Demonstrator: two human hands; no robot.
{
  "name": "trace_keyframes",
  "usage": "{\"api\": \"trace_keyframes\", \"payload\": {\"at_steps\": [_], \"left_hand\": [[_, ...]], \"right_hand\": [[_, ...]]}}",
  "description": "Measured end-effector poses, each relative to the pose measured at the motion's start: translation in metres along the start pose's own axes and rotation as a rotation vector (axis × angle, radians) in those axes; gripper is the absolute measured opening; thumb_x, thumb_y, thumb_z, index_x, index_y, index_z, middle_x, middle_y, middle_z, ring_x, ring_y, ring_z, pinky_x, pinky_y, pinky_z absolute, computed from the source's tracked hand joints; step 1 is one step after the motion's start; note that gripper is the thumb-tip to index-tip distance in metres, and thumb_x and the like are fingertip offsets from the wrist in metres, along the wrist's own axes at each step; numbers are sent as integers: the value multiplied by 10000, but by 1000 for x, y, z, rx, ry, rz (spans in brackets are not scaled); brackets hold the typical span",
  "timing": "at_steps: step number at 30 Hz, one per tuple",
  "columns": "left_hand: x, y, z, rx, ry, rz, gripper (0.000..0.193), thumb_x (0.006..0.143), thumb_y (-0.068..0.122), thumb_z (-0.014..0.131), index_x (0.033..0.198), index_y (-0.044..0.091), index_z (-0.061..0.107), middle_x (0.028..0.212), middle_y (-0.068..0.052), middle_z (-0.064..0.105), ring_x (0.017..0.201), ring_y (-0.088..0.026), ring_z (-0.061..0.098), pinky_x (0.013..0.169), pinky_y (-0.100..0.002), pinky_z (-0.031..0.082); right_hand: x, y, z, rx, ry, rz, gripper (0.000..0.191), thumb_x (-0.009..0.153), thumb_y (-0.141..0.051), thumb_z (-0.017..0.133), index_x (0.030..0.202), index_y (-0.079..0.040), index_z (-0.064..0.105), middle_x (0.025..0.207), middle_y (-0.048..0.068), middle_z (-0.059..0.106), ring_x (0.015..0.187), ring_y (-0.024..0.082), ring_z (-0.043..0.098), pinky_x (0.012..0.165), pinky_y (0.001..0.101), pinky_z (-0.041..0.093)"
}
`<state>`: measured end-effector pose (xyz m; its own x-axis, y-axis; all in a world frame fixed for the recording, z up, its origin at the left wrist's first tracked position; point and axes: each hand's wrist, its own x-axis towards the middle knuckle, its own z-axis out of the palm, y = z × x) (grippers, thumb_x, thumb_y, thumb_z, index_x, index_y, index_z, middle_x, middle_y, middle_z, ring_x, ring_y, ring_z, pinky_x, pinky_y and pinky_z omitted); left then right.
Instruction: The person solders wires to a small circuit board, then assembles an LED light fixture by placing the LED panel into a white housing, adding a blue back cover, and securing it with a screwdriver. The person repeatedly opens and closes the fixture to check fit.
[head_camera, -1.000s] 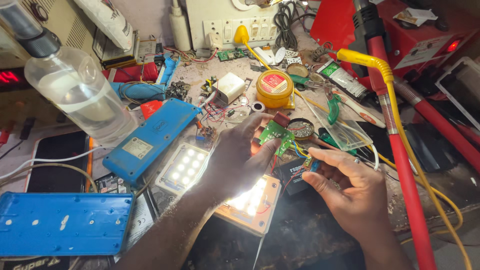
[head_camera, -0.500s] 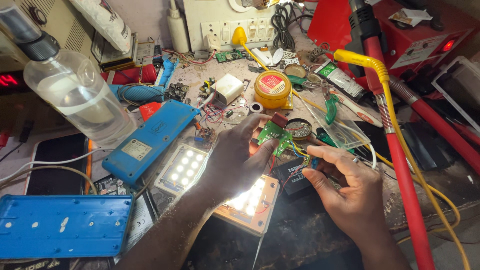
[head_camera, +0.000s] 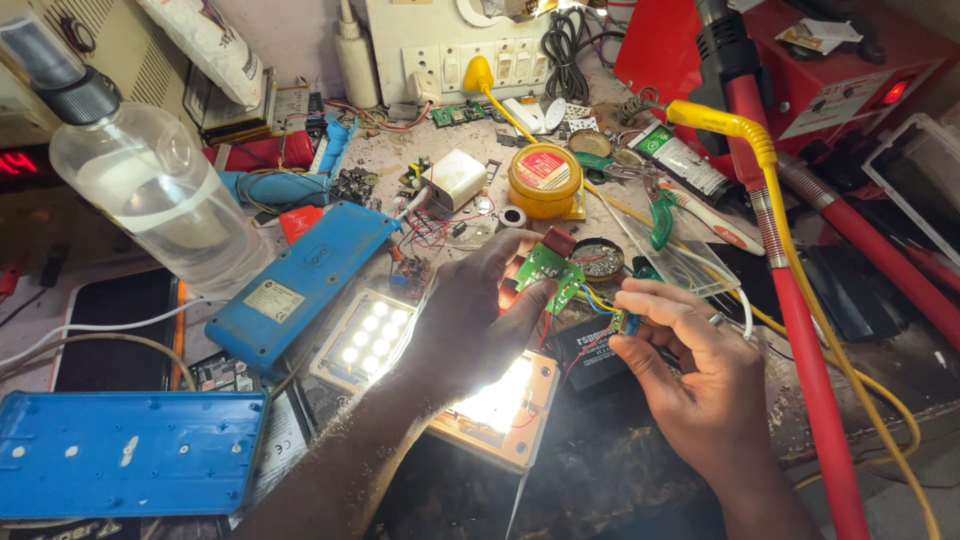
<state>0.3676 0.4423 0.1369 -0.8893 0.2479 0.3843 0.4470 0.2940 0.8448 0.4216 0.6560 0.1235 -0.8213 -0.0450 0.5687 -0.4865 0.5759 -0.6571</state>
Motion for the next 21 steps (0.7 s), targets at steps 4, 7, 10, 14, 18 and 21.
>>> {"api": "trace_keyframes", "payload": {"at_steps": [4, 7, 10, 14, 18, 21], "left_hand": [[-2, 5, -3, 5, 17, 35, 366, 925, 225, 671, 1256, 77, 618, 968, -120, 759, 784, -210, 790, 695, -365, 598], [-2, 8, -6, 15, -19, -32, 311, 919, 210, 659, 1209, 99, 654, 893, -103, 787, 751, -204, 793, 667, -357, 602], [-3, 11, -7, 14, -1, -5, 296, 918, 194, 666, 1198, 96, 658, 864, -112, 780, 747, -210, 781, 643, -361, 589], [-3, 14, -7, 22, 3, 10, 302, 916, 182, 674, 1205, 96, 660, 879, -106, 781, 760, -192, 774, 660, -344, 589], [-4, 18, -12, -9, -22, -32, 301, 914, 177, 665, 1211, 124, 674, 885, -84, 787, 734, -160, 770, 655, -324, 589], [-6, 22, -14, -22, -38, -52, 311, 912, 161, 651, 1221, 134, 676, 951, -70, 787, 692, -159, 757, 634, -325, 579]], "right_hand": [[1, -4, 0, -99, 5, -28, 346, 858, 2, 755, 1201, -33, 717, 1173, 102, 744, 918, 141, 689, 818, 271, 582], [0, -8, 1, -147, 21, -68, 336, 863, 29, 732, 1193, -35, 725, 1191, 109, 754, 1097, 180, 730, 920, 296, 576], [0, -11, 1, -85, -2, -21, 353, 857, 32, 729, 1202, -44, 726, 1194, 110, 759, 1103, 190, 734, 940, 300, 574], [0, -13, 1, -101, -11, -47, 375, 865, 24, 727, 1234, -39, 707, 1209, 111, 755, 1117, 188, 732, 954, 303, 568], [-2, -15, 2, -155, 32, -24, 399, 858, 13, 736, 1253, -32, 700, 1173, 112, 752, 1081, 191, 731, 923, 308, 564], [-4, -13, -1, -125, 35, 20, 406, 849, -13, 757, 1249, -39, 694, 1145, 106, 748, 1035, 171, 733, 919, 296, 574]]}}
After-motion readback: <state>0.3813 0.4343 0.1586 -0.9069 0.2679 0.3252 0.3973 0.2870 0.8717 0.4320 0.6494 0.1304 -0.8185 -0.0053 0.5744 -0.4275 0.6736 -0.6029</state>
